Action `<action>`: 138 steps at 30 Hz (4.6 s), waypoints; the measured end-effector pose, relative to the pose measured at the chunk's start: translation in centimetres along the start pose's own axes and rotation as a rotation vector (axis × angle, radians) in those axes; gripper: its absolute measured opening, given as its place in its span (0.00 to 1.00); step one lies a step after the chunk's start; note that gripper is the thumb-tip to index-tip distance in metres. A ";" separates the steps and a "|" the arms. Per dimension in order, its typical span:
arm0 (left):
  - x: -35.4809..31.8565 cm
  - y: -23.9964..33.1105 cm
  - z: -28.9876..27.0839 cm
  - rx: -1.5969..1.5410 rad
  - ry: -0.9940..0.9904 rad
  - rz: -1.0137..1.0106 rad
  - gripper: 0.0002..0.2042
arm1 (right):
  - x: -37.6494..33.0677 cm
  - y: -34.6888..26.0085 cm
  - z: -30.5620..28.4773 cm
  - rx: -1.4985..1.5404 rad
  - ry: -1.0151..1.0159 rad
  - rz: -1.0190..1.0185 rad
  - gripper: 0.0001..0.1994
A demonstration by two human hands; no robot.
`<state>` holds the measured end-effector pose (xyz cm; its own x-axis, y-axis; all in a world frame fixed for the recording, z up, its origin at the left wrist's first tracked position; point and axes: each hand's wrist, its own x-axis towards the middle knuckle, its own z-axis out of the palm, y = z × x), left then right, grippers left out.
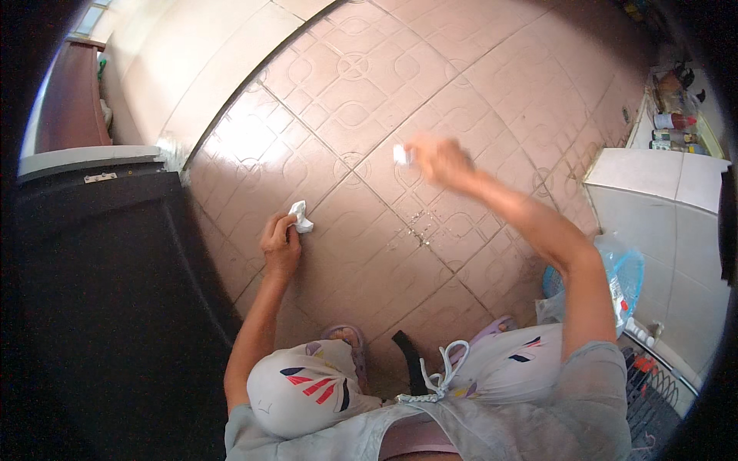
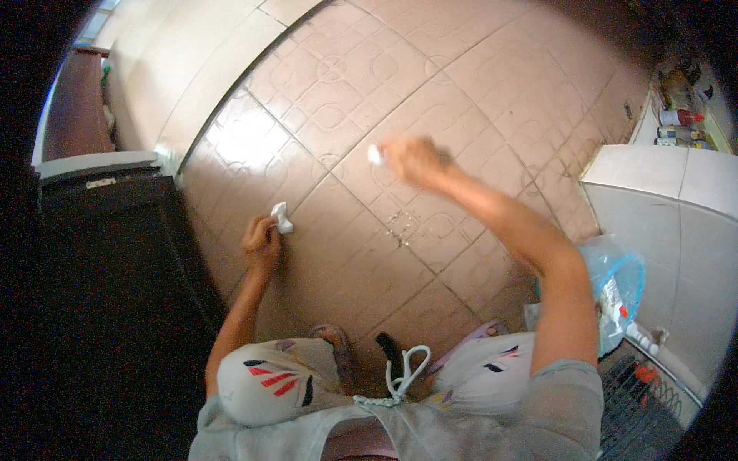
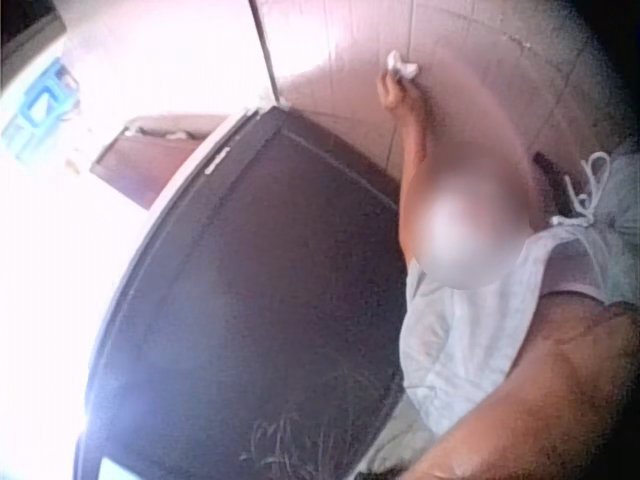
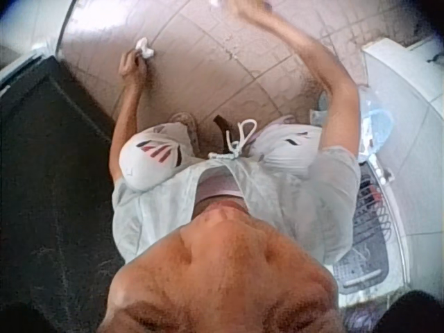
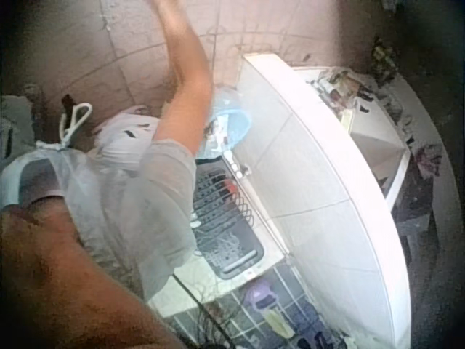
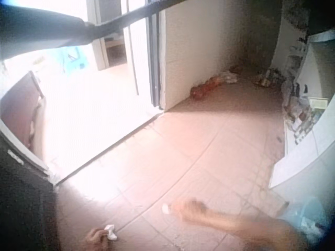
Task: The person mops the tiled floor with a flat mop, moving around a laundry basket and a trash bin. They then squat and use tissues to pick up small debris from the floor, placing the used tissues into the trash bin.
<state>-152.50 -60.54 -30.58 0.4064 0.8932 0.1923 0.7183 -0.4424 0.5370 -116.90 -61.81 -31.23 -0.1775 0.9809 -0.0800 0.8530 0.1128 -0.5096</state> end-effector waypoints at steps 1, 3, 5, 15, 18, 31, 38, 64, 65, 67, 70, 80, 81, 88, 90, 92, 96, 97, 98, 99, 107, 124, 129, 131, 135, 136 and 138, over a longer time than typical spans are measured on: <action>-0.3 -0.2 0.0 0.002 -0.016 -0.021 0.08 | 2.7 0.8 -0.9 -0.003 0.092 0.048 0.09; -0.1 -0.1 0.2 0.002 -0.045 -0.045 0.07 | 7.5 1.8 -2.4 0.027 0.188 0.213 0.10; 0.1 0.4 0.3 -0.021 -0.018 -0.023 0.07 | 9.0 1.7 -1.4 -0.062 0.275 0.175 0.11; -0.4 0.0 -0.1 -0.064 -0.003 -0.028 0.07 | -6.2 -3.4 2.3 0.063 -0.164 -0.170 0.13; -0.3 -0.2 -0.2 -0.094 -0.033 -0.080 0.07 | -6.7 -2.1 -0.4 0.120 -0.149 0.114 0.11; 3.3 4.6 6.8 -0.041 -0.028 0.312 0.06 | -10.4 -2.8 2.9 -0.052 -0.009 0.281 0.09; -3.3 8.6 4.4 -0.171 -0.293 0.342 0.07 | -11.6 -2.3 1.6 -0.045 -0.048 0.124 0.10; -2.9 10.2 5.4 -0.198 -0.258 0.149 0.11 | -8.4 -2.8 2.3 -0.028 0.117 0.085 0.08; -3.1 10.3 5.9 -0.229 -0.233 0.108 0.12 | -8.4 -3.2 2.6 -0.003 0.098 0.053 0.08; -3.7 10.8 6.4 -0.290 -0.261 0.013 0.16 | -8.6 -3.6 3.1 0.048 0.061 -0.008 0.08; -4.0 11.8 6.3 -0.335 -0.354 -0.083 0.20 | -9.3 -4.7 3.4 0.064 0.008 -0.022 0.09; -7.3 14.0 8.2 -0.441 -0.299 -0.169 0.19 | -14.7 -10.0 7.9 0.463 0.071 0.332 0.10; -7.8 14.2 8.5 -0.512 -0.286 -0.240 0.18 | -15.2 -10.0 8.8 0.573 0.091 0.422 0.10; -6.4 14.8 7.4 -1.098 -0.307 -0.704 0.13 | -14.2 -12.0 6.5 1.606 0.121 0.927 0.09; -4.6 15.3 6.3 -1.030 -0.350 -0.635 0.13 | -13.6 -12.4 3.5 1.667 0.130 0.870 0.10; -0.4 19.5 3.2 -1.131 -0.424 -0.611 0.13 | -13.3 -11.6 -1.8 1.663 0.162 0.751 0.11; 5.5 28.9 1.1 -1.162 -0.540 -0.371 0.13 | -16.4 -11.1 -12.9 1.587 0.423 0.679 0.11; 5.8 31.6 1.6 -1.152 -0.558 -0.286 0.13 | -18.3 -10.5 -14.7 1.572 0.497 0.646 0.10; 5.8 34.3 2.0 -1.192 -0.595 -0.234 0.13 | -20.4 -10.1 -16.6 1.507 0.553 0.633 0.10; 5.3 37.0 2.9 -1.243 -0.646 -0.185 0.12 | -22.8 -9.5 -18.1 1.431 0.616 0.638 0.10; -1.0 50.1 11.8 -1.173 -0.802 0.327 0.10 | -43.6 -4.9 -18.4 0.336 0.815 0.806 0.08; 8.4 41.2 9.4 -1.135 -0.819 0.114 0.06 | -36.4 -1.4 -21.2 1.482 0.882 0.467 0.09; 11.5 29.2 3.7 -0.841 -0.598 0.055 0.06 | -25.6 -1.5 -20.4 1.562 0.489 0.260 0.11; 10.2 22.5 2.8 -0.688 -0.489 0.036 0.08 | -20.3 -2.6 -18.0 1.296 0.351 0.237 0.10; 4.1 12.1 3.1 -0.348 -0.384 -0.219 0.09 | -11.2 -3.1 -10.1 0.879 0.012 0.332 0.09; 2.4 11.1 3.4 -0.289 -0.346 -0.197 0.09 | -9.8 -2.4 -7.6 0.790 -0.060 0.328 0.08; -1.3 8.7 4.2 -0.236 -0.235 -0.151 0.08 | -7.3 -2.7 -4.7 0.476 -0.134 0.184 0.04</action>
<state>-144.42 -65.87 -29.61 0.4442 0.8921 -0.0825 0.6408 -0.2520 0.7252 -115.59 -68.53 -25.30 -0.1339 0.9452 -0.2976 0.5644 -0.1741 -0.8070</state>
